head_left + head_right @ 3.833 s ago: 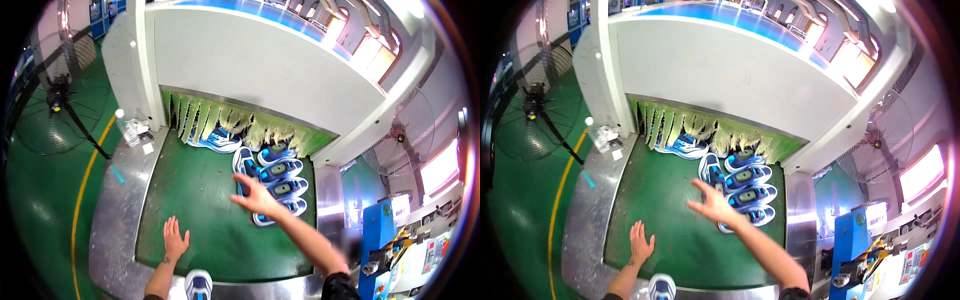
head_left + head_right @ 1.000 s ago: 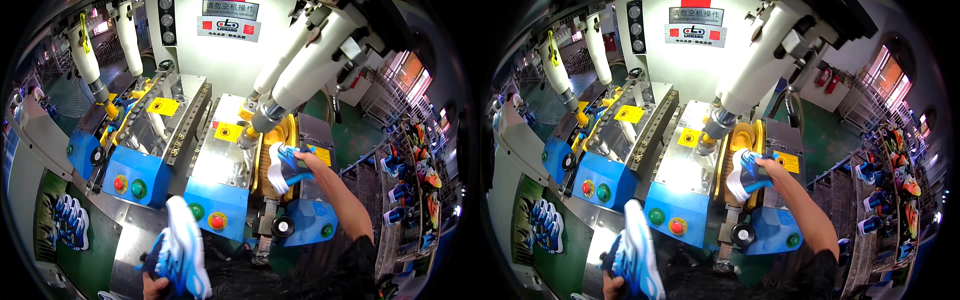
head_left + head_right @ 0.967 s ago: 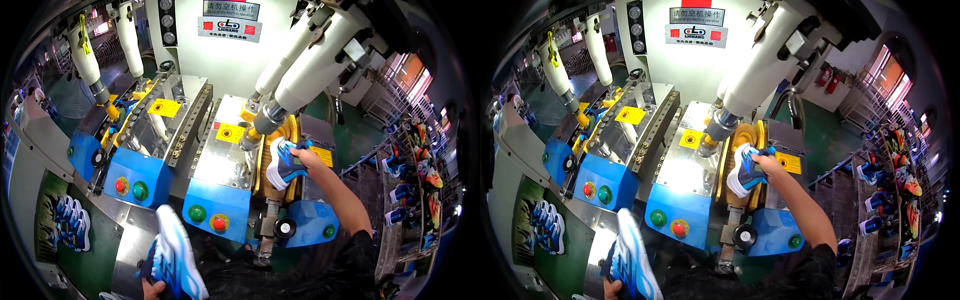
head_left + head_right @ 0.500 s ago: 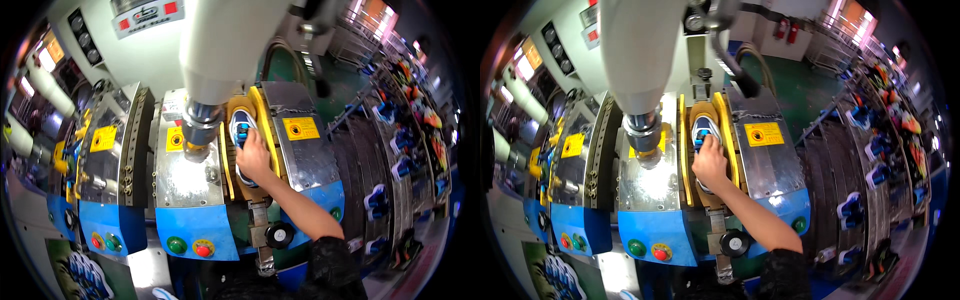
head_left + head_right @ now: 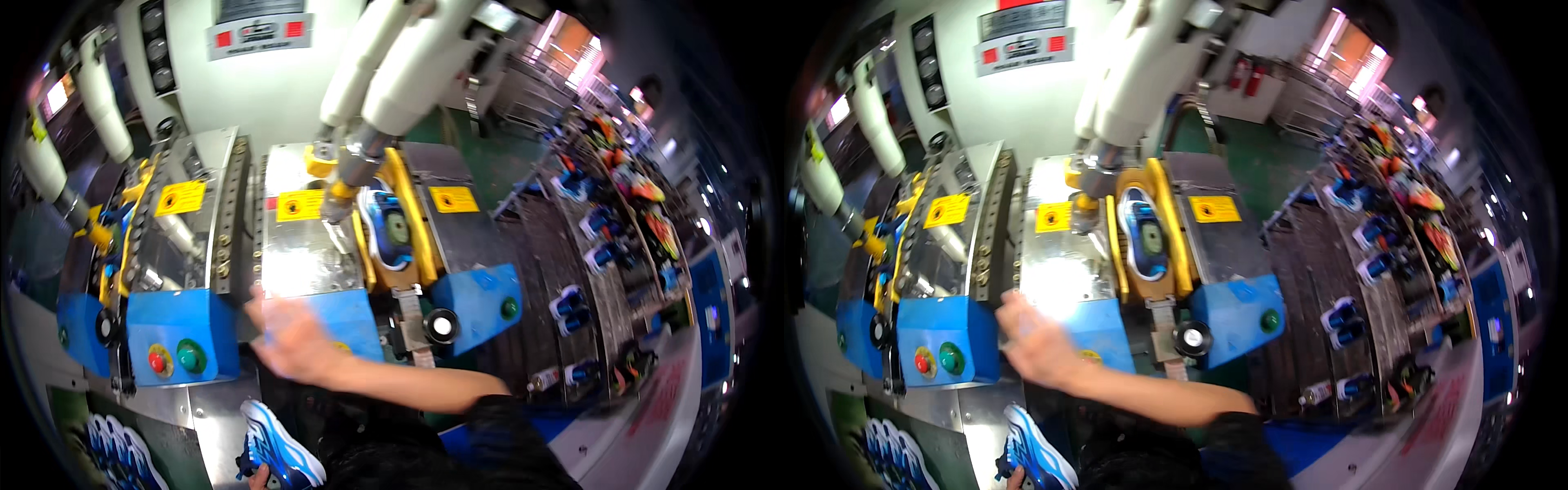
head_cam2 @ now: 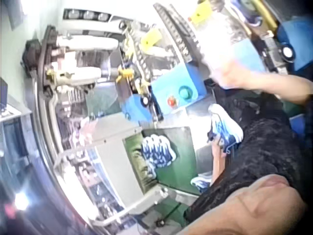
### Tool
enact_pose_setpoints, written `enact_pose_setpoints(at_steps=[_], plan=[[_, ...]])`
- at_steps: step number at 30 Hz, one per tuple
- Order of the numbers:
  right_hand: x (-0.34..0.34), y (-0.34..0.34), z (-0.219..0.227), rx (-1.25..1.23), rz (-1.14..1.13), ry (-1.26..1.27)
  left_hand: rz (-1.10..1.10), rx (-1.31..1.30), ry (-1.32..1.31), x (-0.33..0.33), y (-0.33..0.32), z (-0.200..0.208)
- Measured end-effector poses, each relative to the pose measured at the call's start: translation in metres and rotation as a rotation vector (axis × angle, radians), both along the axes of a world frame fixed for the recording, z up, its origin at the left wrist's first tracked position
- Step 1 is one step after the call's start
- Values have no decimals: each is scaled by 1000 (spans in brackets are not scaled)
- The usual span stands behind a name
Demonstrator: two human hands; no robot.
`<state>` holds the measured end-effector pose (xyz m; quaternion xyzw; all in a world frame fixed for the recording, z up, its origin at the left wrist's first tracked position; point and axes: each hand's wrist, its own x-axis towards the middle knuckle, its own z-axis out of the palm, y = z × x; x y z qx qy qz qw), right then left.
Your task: The person operates a lasting machine by placing a shoe on a mechanical last, pressing control buttons to activate the press, removing the shoe, and then placing it onto a conveyor belt.
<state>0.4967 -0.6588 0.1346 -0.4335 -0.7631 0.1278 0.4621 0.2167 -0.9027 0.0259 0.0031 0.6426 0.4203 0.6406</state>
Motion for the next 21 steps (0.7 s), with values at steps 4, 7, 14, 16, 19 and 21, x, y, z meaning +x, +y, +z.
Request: enact_pose_setpoints(at_steps=[4,7,14,16,19,21], plan=[[-29,6,-62,-89,-67,-577,-82,1,57,-8,-4,22],[-41,1,-62,-13,68,-321,27,29,139,-2,-31,55],[-134,-222,-106,-502,779,224,620,96,312,4,-175,89],[-133,-270,-106,-608,825,235,640,317,370,-6,-193,72],[-135,-294,-67,-813,930,39,489,216,864,-52,-221,-13],[-155,-284,-82,-803,1072,-192,239,-41,1182,-88,-255,-99]])
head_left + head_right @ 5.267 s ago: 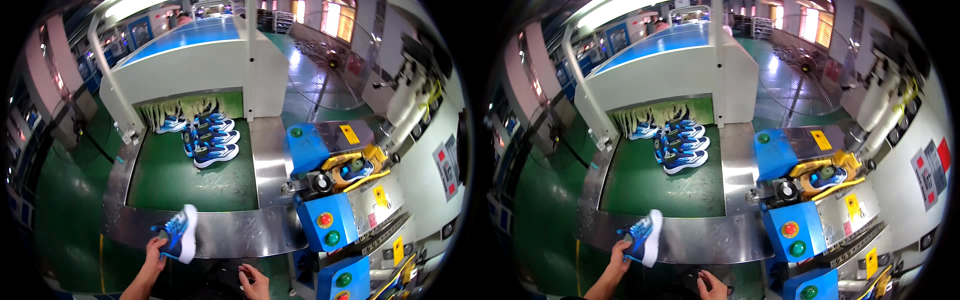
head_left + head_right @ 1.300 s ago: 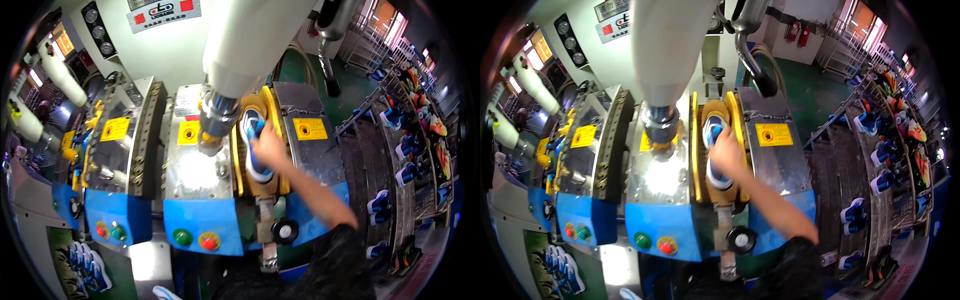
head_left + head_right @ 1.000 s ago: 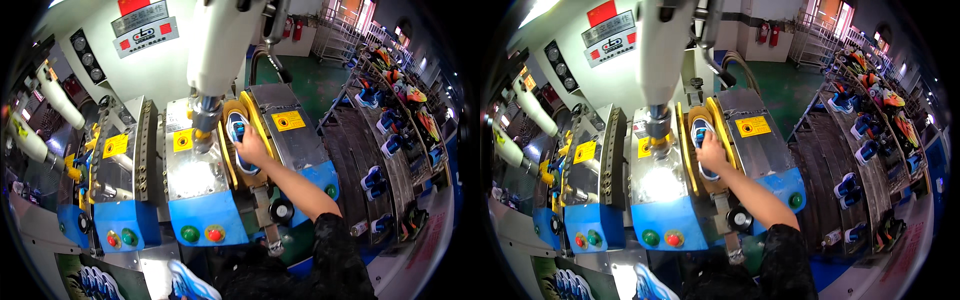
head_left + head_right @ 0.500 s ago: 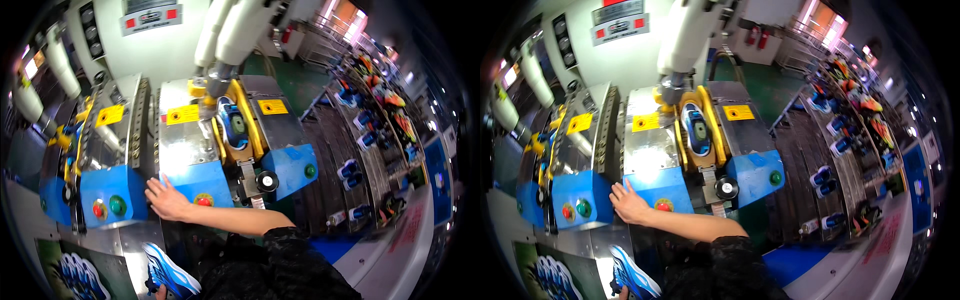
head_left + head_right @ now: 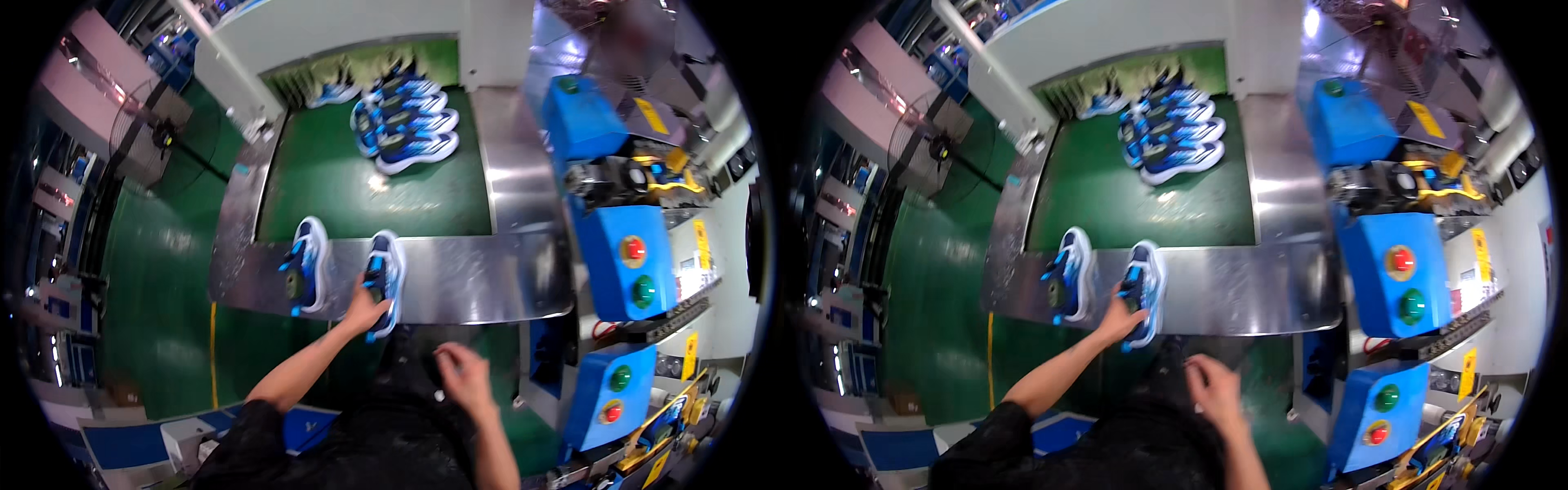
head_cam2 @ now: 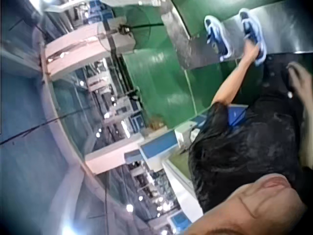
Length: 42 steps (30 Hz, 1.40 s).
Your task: The person operates a lasting machine by placing a shoe on a mechanical last, pressing control buttons to activate the press, removing the shoe, and then placing it onto a conveyor belt.
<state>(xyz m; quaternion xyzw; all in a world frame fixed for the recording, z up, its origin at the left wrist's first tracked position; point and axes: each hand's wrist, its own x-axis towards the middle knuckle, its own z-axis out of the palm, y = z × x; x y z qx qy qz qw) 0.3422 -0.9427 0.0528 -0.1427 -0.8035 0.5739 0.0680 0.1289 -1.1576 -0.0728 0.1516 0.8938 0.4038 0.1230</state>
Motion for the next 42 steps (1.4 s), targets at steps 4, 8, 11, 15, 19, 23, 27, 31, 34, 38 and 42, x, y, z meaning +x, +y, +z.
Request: enact_pose_setpoints(at_steps=[4,8,11,15,19,23,27,31,34,38,42], plan=[[-4,22,-24,-267,-299,-177,-12,-12,-284,9,-11,61],[-61,-45,-29,-499,-361,-363,330,-70,207,13,-68,99],[-133,-116,-81,-15,-256,-474,415,-33,-239,-47,-116,34],[-182,-123,-76,-163,-429,-446,299,146,-475,-77,-164,5],[-192,-107,-43,-352,-520,-386,340,406,-694,-131,-135,61],[-184,-95,40,-889,-700,-180,25,389,-876,-193,-121,104],[-139,-155,71,-557,-924,202,-496,231,-908,-199,-45,153],[-82,-266,145,-333,-1265,311,-1064,266,-979,-156,-3,196],[-75,-381,168,125,-1516,288,-1331,254,-883,-124,-24,249],[-52,-601,207,-61,-2042,431,-1770,-161,-1206,-37,-118,294],[-99,-763,206,-99,-2678,380,-1767,-806,-1269,41,-201,307]])
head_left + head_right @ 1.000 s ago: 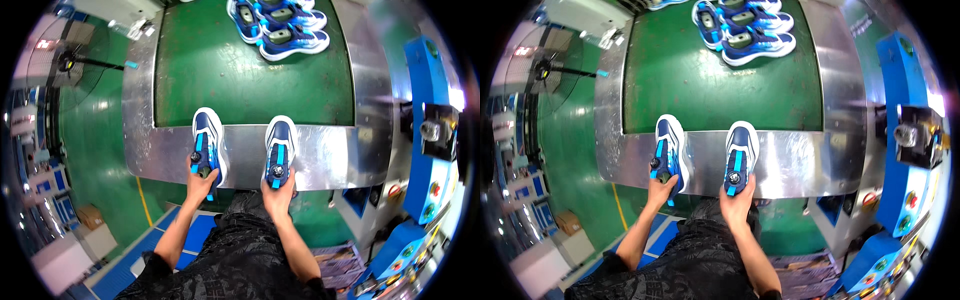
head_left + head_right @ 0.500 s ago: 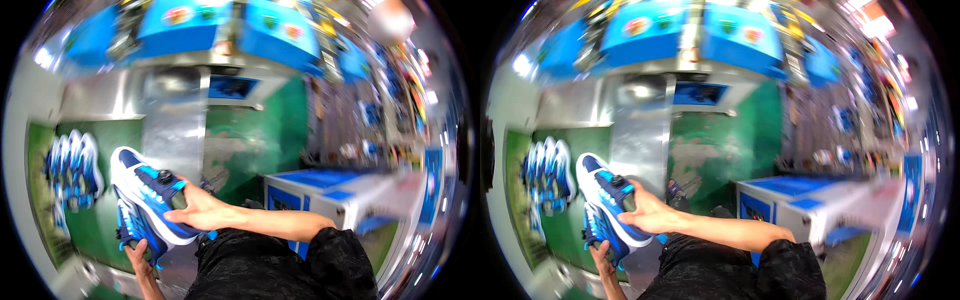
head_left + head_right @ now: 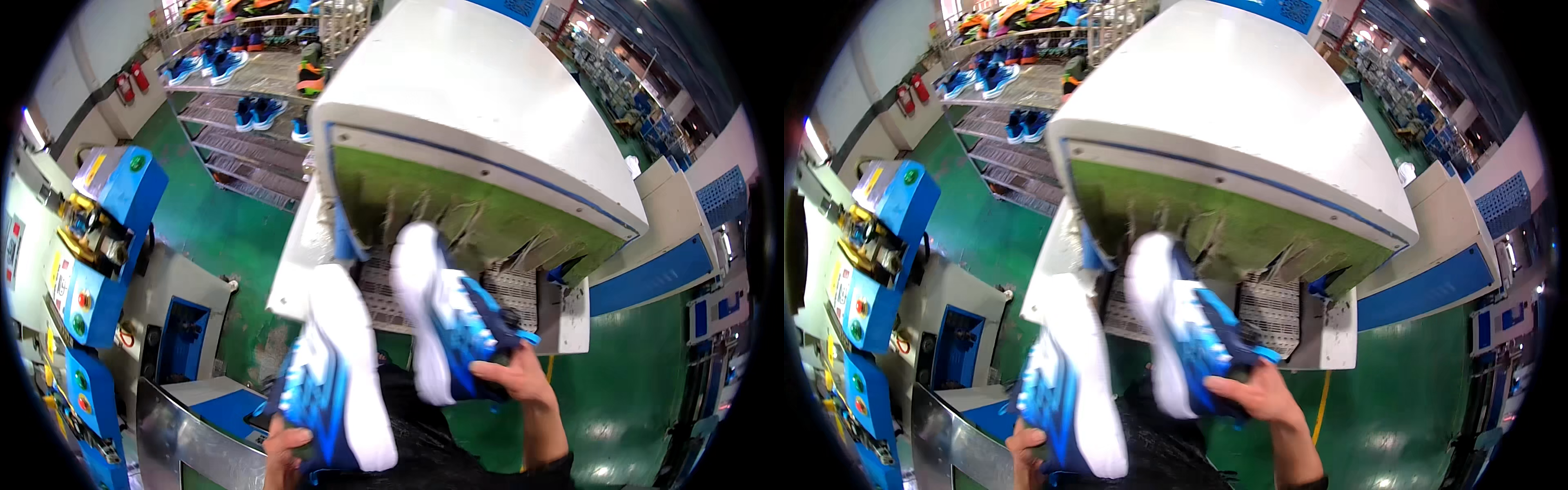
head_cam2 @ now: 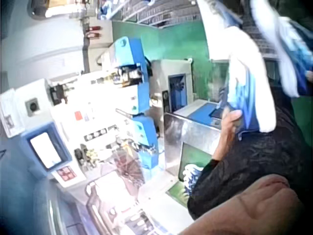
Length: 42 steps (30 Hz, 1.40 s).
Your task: The person operates a lasting machine by placing a shoe on a mechanical last, pressing control buttons to activate the press, removing the shoe, and then placing it onto a conveyor belt.
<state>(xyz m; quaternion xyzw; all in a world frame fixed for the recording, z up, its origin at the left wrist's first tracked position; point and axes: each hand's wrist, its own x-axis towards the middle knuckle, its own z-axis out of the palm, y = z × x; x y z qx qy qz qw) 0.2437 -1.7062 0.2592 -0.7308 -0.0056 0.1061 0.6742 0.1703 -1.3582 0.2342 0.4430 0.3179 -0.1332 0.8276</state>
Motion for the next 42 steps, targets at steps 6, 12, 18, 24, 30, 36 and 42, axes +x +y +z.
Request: enact_pose_setpoints(at_steps=[6,12,18,24,30,36,42], plan=[[-1,-87,-72,-465,-860,-79,-555,-58,-175,139,-105,34],[101,-83,-38,-499,-770,-71,-663,857,-664,249,-178,-18],[98,18,-26,-504,-349,-766,-408,496,-666,141,-145,-42],[168,22,-45,-493,-295,-633,-623,730,-595,85,-92,-30],[203,15,-38,-470,-110,-518,12,681,-456,19,-31,-70],[85,184,-43,-327,-534,-887,448,814,-183,-119,50,-120],[-123,407,-20,-259,1354,-811,1064,1197,508,-315,38,-245]])
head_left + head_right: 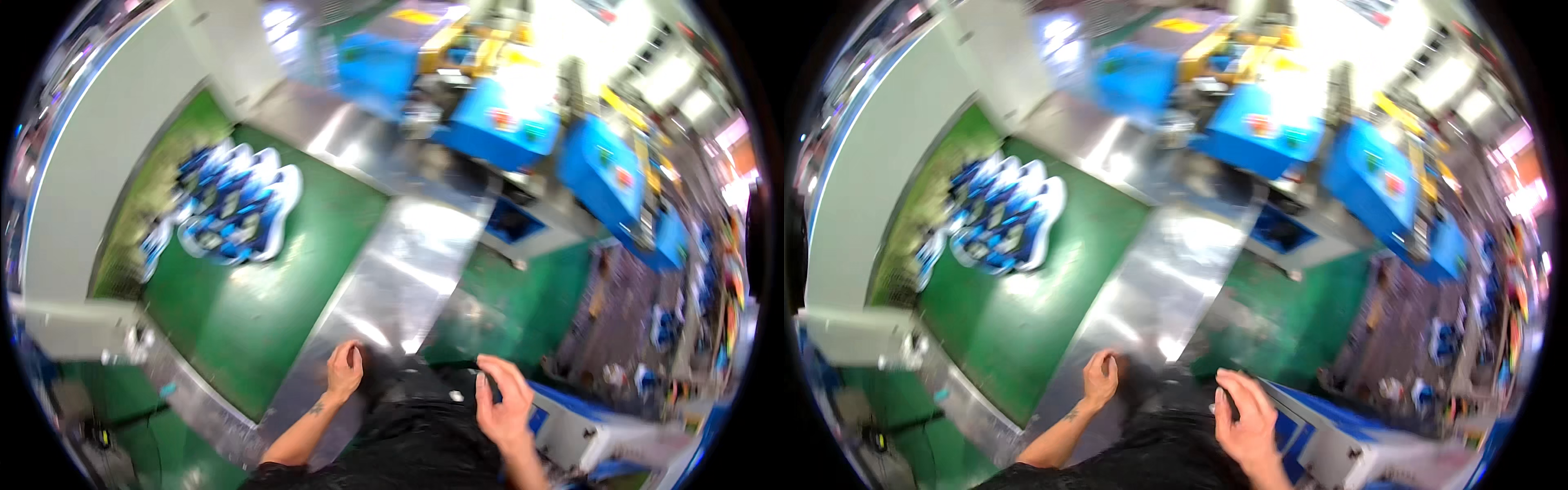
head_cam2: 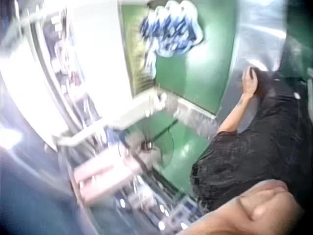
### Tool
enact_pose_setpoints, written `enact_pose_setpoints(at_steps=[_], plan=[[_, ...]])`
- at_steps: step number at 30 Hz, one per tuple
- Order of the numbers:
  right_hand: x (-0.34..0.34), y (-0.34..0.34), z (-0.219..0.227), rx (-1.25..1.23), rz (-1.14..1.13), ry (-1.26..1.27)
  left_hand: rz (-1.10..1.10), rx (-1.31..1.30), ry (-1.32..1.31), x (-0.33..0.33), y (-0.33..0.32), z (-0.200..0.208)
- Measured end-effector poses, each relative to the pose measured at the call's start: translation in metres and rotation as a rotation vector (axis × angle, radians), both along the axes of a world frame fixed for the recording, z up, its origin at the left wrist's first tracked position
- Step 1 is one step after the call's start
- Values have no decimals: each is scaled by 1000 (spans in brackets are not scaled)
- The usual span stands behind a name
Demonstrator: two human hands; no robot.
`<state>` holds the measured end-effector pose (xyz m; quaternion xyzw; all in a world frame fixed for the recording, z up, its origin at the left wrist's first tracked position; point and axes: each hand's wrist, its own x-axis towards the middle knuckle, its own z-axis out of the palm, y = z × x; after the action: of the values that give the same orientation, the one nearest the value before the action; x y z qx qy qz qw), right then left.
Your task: The person operates a lasting machine by placing a shoe on a mechanical last, pressing control buttons to activate the press, removing the shoe, and then placing it onto a conveyor belt.
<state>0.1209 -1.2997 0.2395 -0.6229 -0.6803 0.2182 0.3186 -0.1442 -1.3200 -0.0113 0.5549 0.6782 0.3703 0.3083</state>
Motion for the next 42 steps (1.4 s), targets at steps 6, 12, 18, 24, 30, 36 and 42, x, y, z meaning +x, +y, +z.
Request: enact_pose_setpoints(at_steps=[6,12,18,24,30,36,42], plan=[[-128,255,-106,-645,314,187,818,-212,395,-106,-102,-104],[-400,312,-260,-752,135,387,913,-144,408,-126,-108,-87],[-425,294,-253,-694,-212,595,900,-194,401,-143,-131,-45],[-241,255,-139,-1193,0,1050,1028,-270,67,-164,-110,-65],[-101,199,10,-1108,611,640,394,441,-979,-63,63,137],[-34,149,39,-113,1027,798,-169,245,-1287,14,100,221],[127,168,-19,-550,465,1025,109,44,-1156,194,158,208]])
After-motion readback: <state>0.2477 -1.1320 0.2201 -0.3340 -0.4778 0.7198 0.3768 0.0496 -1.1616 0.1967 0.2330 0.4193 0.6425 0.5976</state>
